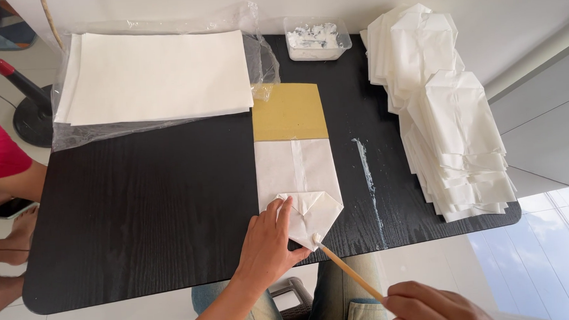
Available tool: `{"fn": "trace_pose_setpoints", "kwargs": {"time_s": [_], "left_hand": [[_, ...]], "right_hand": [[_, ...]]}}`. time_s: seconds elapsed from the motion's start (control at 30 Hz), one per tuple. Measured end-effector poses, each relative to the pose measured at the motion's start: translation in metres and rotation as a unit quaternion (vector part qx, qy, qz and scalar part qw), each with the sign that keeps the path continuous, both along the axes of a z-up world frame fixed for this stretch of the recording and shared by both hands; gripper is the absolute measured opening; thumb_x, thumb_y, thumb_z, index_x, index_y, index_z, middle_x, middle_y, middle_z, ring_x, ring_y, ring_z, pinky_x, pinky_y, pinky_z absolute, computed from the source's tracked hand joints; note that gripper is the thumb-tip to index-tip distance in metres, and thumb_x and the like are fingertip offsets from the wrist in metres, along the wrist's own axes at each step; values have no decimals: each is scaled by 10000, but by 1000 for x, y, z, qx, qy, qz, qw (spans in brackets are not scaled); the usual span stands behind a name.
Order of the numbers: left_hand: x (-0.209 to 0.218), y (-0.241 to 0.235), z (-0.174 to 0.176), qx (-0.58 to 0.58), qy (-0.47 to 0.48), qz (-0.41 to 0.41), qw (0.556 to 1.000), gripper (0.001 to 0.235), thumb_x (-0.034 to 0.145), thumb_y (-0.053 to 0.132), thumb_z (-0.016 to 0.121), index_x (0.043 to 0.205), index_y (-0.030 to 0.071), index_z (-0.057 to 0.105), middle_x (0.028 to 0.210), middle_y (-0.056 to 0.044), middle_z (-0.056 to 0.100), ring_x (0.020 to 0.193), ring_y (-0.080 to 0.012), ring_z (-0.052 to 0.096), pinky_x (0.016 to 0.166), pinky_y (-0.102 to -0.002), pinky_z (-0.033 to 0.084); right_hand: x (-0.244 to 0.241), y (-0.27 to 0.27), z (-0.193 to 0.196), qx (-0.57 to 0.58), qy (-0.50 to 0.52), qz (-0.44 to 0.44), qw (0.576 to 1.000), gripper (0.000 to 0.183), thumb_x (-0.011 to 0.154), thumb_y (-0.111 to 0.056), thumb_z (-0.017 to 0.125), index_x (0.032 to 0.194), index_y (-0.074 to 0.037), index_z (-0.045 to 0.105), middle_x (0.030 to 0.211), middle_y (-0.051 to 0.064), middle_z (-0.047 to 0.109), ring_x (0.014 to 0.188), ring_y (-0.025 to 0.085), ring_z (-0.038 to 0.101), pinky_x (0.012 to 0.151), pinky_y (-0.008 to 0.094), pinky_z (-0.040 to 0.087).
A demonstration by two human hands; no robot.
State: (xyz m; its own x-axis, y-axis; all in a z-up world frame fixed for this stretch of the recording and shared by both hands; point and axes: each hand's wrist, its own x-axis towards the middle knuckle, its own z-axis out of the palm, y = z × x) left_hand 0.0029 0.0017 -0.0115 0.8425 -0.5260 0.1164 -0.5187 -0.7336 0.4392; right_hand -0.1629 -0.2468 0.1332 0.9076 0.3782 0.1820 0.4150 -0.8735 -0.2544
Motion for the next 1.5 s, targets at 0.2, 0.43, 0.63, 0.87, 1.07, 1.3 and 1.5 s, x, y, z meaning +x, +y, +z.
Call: {"fn": "trace_pose_setpoints", "kwargs": {"time_s": [0.2,0.43,0.63,0.87,1.07,1.3,1.5], "left_hand": [[-1,1,1,-20,16,2,1000,1072,740,570,933,1504,90,352,1463,-151,497,1311,-324,521,962,-455,489],[0,0,-4,-18,23,9,1000,1102,715,578,956,1501,109,342,1475,-141,482,1316,-317,522,1002,-456,478],[-1,1,-5,-23,26,10,999,1119,690,543,991,1503,123,347,1484,-146,480,1330,-326,522,1027,-468,473],[-1,0,-3,-14,3,9,1000,1111,682,548,983,1493,89,378,1450,-149,509,1275,-318,557,961,-444,505],[-1,0,-4,-13,15,9,1000,1084,732,604,933,1503,111,352,1482,-140,492,1324,-319,522,1000,-456,481],[0,0,-4,-17,10,6,1000,1120,667,528,1001,1495,97,380,1464,-141,498,1287,-320,543,975,-452,490],[-1,0,-6,-9,-5,6,1000,1150,646,529,1006,1499,67,388,1456,-140,503,1275,-318,548,954,-451,492]], "right_hand": [[7,13,10,32,49,96,994,160,1012,-246,619,1099,-135,695,997,8,679,757,137,740,578,280,614],[1,22,4,15,136,80,987,48,1006,-256,677,996,-215,701,857,-91,625,627,64,669,482,240,593],[-5,10,30,-11,85,29,996,77,941,-336,718,922,-266,746,805,-126,689,618,19,737,485,207,635],[-12,-29,24,10,4,-61,998,246,875,-323,653,1107,-258,701,1005,-84,764,751,53,785,604,212,642],[0,-36,2,86,55,-2,995,230,1000,-281,507,1049,-178,707,1010,-1,722,726,98,760,603,237,613],[-3,-32,29,124,35,-46,991,361,1021,-371,439,986,-207,758,966,-50,763,679,46,774,655,184,616],[0,-28,29,160,39,-143,976,325,995,-287,466,954,-199,777,927,-38,790,643,80,782,609,208,637]]}}
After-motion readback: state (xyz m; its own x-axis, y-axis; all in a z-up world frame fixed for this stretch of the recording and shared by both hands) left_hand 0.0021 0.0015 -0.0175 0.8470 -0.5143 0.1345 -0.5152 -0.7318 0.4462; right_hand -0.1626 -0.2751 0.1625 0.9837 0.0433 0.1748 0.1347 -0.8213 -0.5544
